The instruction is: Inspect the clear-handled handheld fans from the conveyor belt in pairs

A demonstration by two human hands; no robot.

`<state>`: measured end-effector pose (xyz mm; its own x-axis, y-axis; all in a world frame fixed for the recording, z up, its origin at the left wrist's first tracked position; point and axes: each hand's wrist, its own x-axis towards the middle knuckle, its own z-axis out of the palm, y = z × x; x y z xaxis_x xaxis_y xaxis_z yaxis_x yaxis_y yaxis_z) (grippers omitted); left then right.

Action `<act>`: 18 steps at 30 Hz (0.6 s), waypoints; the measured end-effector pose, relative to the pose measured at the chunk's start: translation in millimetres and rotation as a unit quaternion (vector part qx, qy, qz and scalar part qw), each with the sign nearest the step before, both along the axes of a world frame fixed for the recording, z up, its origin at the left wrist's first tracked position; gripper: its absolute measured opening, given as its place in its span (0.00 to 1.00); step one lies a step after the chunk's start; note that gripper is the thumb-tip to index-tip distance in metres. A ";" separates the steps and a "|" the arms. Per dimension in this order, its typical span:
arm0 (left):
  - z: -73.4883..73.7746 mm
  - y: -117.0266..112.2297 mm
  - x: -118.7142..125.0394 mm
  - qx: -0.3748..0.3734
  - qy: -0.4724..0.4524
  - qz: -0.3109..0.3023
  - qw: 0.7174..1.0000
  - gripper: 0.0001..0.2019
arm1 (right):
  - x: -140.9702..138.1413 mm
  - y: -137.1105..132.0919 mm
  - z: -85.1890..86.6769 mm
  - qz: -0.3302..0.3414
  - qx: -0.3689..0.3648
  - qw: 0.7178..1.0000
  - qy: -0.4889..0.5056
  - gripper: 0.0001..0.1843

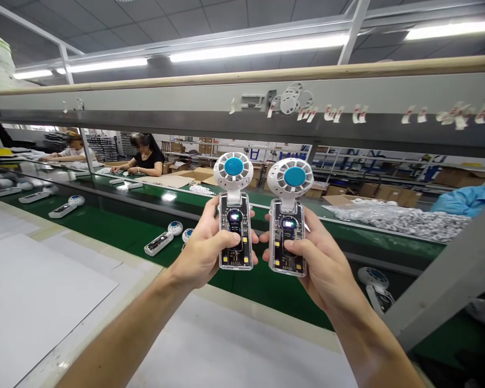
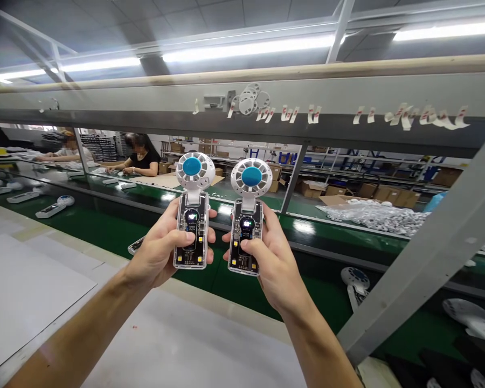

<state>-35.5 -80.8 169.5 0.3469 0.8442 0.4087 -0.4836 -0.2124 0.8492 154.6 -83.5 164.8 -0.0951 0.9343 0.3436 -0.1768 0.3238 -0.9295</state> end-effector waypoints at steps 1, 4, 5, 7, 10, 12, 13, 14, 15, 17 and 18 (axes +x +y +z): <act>0.1 -0.1 -0.2 -0.001 0.000 -0.001 1.000 0.31 | -0.1 0.0 0.2 0.000 0.000 1.000 -0.005 0.37; 0.0 -0.4 -0.7 0.001 -0.001 -0.005 1.000 0.30 | 0.4 1.8 -0.7 0.008 0.001 1.000 -0.005 0.38; -0.2 -0.4 -0.7 0.002 -0.001 -0.006 1.000 0.31 | 0.4 2.6 -1.2 0.011 0.001 1.000 -0.001 0.38; -1.0 -0.3 -0.3 0.003 -0.003 -0.007 1.000 0.31 | -0.1 3.5 -2.0 0.018 0.002 1.000 0.004 0.39; -2.9 0.4 0.4 0.011 -0.004 -0.014 1.000 0.32 | -1.8 2.5 -2.3 0.016 0.002 1.000 0.008 0.39; -4.0 0.7 0.8 0.017 -0.006 -0.021 1.000 0.33 | -2.6 0.8 -1.9 0.012 0.001 1.000 0.012 0.39; -4.4 0.7 1.0 0.019 -0.006 -0.022 1.000 0.34 | -2.8 -0.1 -1.7 0.011 0.002 1.000 0.013 0.39; -4.5 0.4 1.3 0.019 -0.007 -0.020 1.000 0.35 | -2.8 -1.0 -1.5 0.009 0.003 1.000 0.014 0.39; -4.6 0.1 1.7 0.018 -0.006 -0.017 1.000 0.37 | -2.7 -1.8 -1.1 0.009 0.005 1.000 0.013 0.38; -4.8 -0.5 2.9 0.016 0.000 -0.002 1.000 0.38 | -3.0 -3.2 -0.2 0.005 0.010 1.000 0.008 0.37; -5.4 -0.4 3.8 0.015 0.007 0.010 1.000 0.38 | -3.5 -3.7 0.2 0.000 0.011 1.000 0.006 0.37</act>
